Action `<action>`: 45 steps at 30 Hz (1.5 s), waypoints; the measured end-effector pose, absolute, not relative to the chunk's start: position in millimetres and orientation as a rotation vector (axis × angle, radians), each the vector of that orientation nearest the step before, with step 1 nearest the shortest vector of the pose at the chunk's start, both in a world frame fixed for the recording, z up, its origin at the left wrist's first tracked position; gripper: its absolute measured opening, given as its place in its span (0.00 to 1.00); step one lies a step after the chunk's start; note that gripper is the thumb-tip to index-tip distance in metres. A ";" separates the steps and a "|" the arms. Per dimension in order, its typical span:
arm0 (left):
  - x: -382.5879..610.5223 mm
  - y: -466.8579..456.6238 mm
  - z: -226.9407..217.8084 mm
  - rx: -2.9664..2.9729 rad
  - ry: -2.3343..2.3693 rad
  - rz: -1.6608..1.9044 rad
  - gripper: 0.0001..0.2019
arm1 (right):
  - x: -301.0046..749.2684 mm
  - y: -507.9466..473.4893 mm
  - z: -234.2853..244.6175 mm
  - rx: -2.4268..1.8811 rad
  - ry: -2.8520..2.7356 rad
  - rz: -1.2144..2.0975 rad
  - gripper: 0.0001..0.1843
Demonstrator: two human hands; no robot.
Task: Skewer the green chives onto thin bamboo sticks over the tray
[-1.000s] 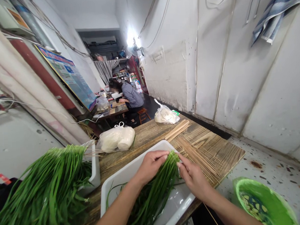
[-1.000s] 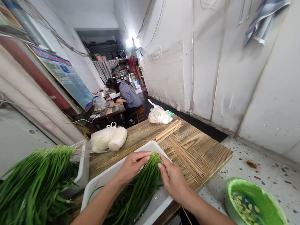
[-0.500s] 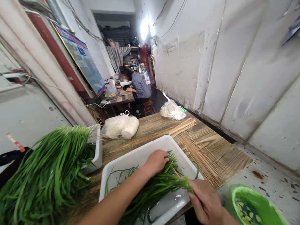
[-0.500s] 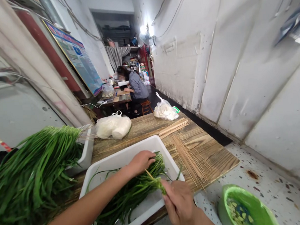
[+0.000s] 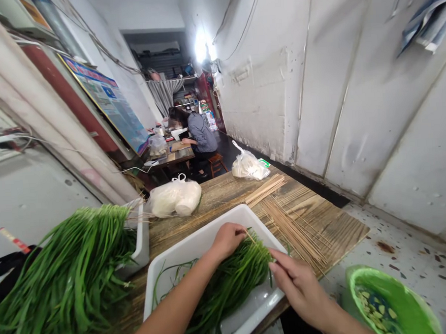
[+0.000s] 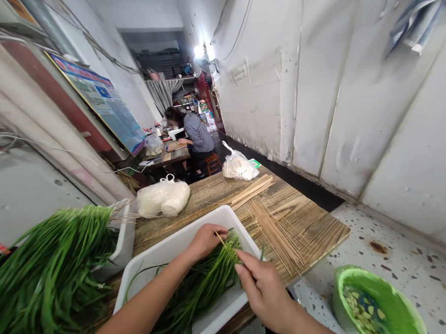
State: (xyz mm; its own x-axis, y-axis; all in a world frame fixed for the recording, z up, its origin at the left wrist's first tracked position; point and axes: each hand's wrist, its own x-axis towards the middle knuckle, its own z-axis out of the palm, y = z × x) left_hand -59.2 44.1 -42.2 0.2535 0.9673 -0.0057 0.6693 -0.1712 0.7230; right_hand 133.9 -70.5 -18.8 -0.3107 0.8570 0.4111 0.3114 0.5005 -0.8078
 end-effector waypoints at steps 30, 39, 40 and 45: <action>-59.5 30.1 1.1 1.224 1.279 1.152 0.15 | 111.9 -33.7 -11.0 -1.173 -1.974 0.614 0.13; -56.8 27.6 3.0 0.921 1.097 1.096 0.17 | 111.3 -31.5 -13.7 -1.198 -1.957 0.615 0.13; -56.6 27.6 2.5 0.918 1.092 1.096 0.17 | 111.3 -31.4 -13.9 -1.202 -1.957 0.615 0.13; -55.3 27.5 0.8 0.935 1.089 1.099 0.15 | 111.6 -31.1 -13.4 -1.210 -1.961 0.602 0.13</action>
